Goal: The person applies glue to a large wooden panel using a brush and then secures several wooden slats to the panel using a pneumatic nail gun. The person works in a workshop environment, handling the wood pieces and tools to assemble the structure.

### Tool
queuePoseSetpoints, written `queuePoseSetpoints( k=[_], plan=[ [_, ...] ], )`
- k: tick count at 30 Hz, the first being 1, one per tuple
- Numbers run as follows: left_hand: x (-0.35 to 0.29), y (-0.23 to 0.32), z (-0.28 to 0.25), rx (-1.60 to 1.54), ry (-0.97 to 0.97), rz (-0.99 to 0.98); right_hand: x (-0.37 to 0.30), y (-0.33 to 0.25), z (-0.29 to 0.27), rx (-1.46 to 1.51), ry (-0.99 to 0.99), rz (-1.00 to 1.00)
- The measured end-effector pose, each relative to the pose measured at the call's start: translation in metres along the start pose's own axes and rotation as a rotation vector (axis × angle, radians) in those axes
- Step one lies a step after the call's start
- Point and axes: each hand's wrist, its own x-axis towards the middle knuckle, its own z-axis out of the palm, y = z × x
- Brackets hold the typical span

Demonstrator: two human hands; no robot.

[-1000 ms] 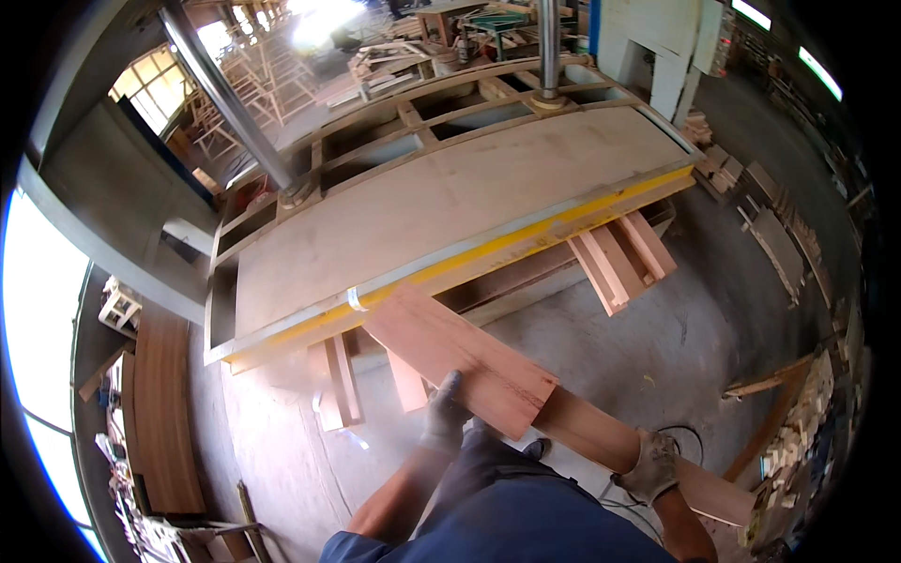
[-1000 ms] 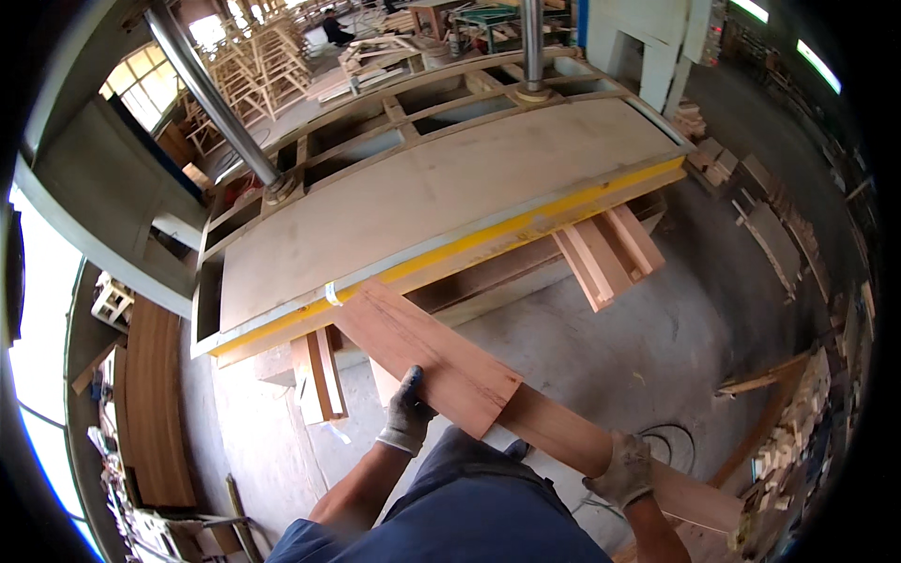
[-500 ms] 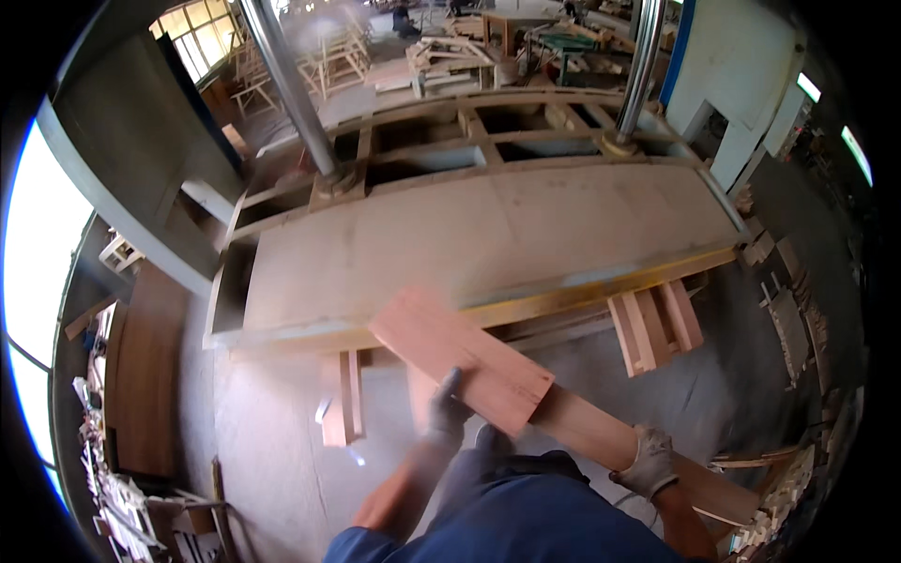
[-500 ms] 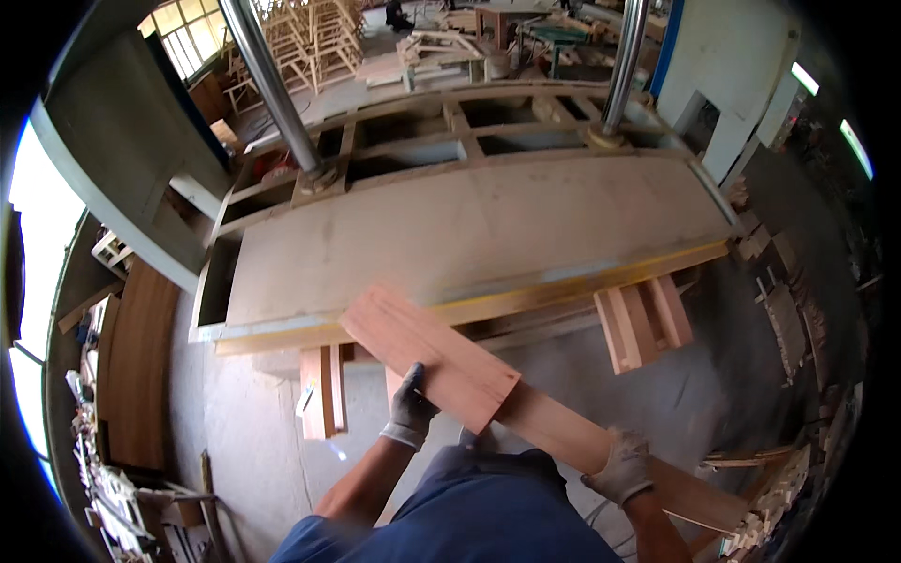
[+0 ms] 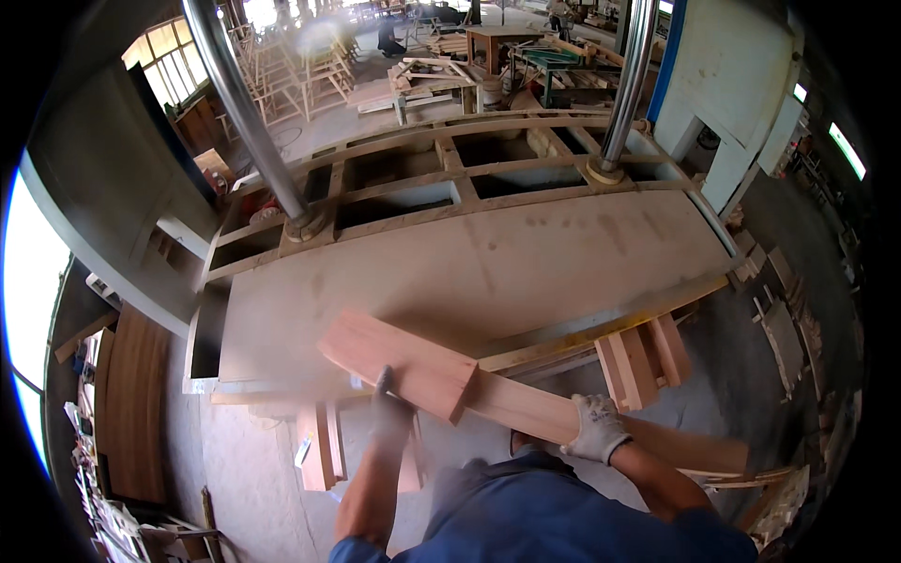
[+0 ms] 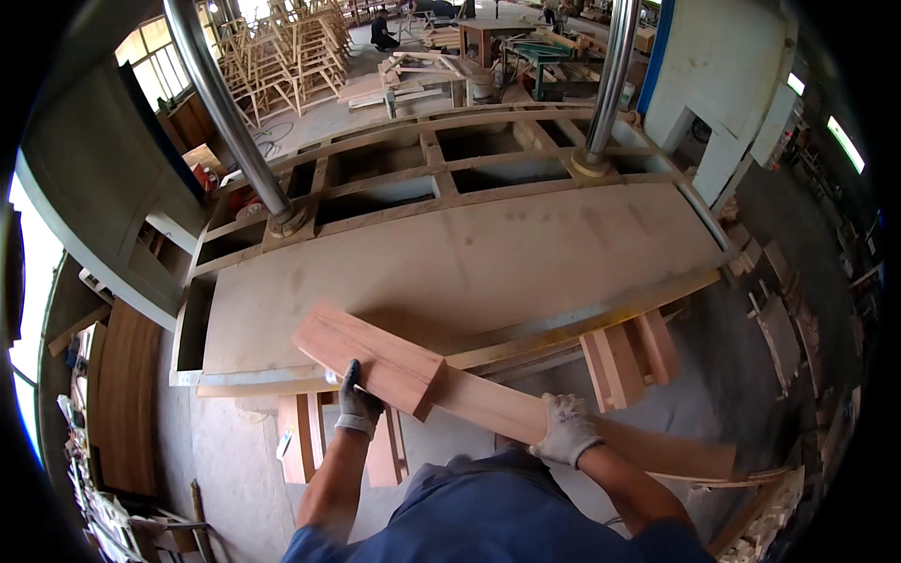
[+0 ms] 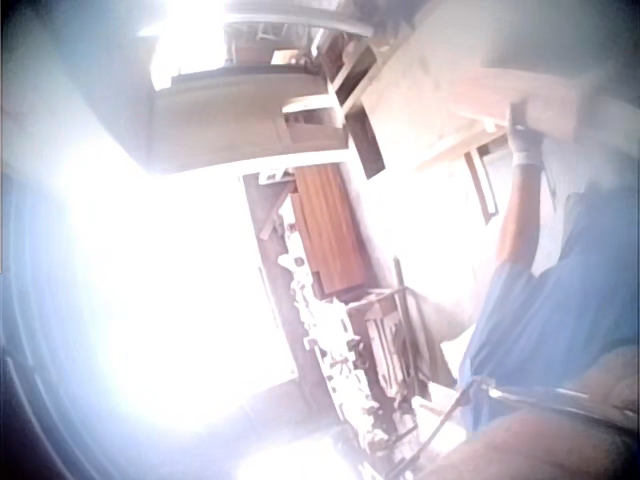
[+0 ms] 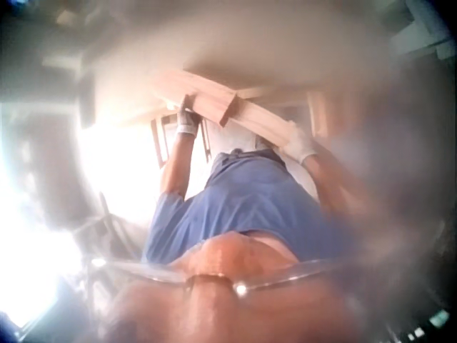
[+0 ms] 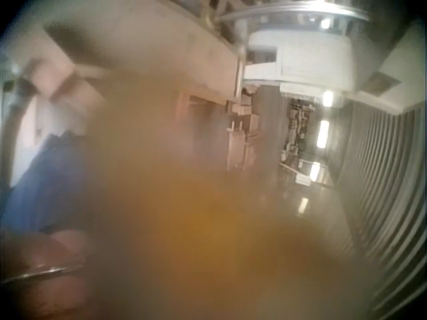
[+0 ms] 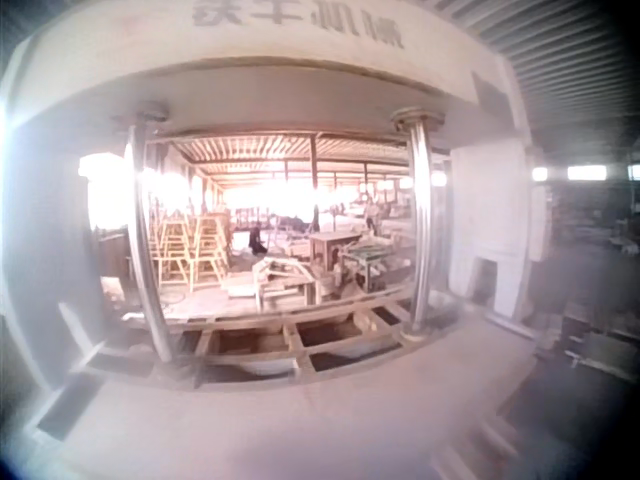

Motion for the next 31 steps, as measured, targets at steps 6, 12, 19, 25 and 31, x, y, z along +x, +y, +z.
queuePoseSetpoints(
  k=[6, 12, 19, 25, 31],
  plan=[
    [0.056, -0.031, -0.027, -0.065, 0.052, 0.047, 0.107, 0.051, -0.034, -0.114, 0.047, -0.163],
    [0.069, -0.065, -0.045, -0.271, 0.065, -0.183, 0.228, 0.087, -0.073, -0.25, 0.005, -0.311],
    [0.089, -0.117, -0.06, 0.207, -0.106, 0.002, 0.323, 0.104, -0.09, -0.326, -0.086, -0.366],
    [0.056, -0.136, -0.115, -0.46, 0.099, -0.276, 0.369, 0.108, -0.053, -0.388, -0.073, -0.46],
    [0.011, -0.123, -0.052, 0.157, 0.235, -0.034, 0.365, 0.11, -0.119, -0.161, -0.459, -0.52]
  ],
)
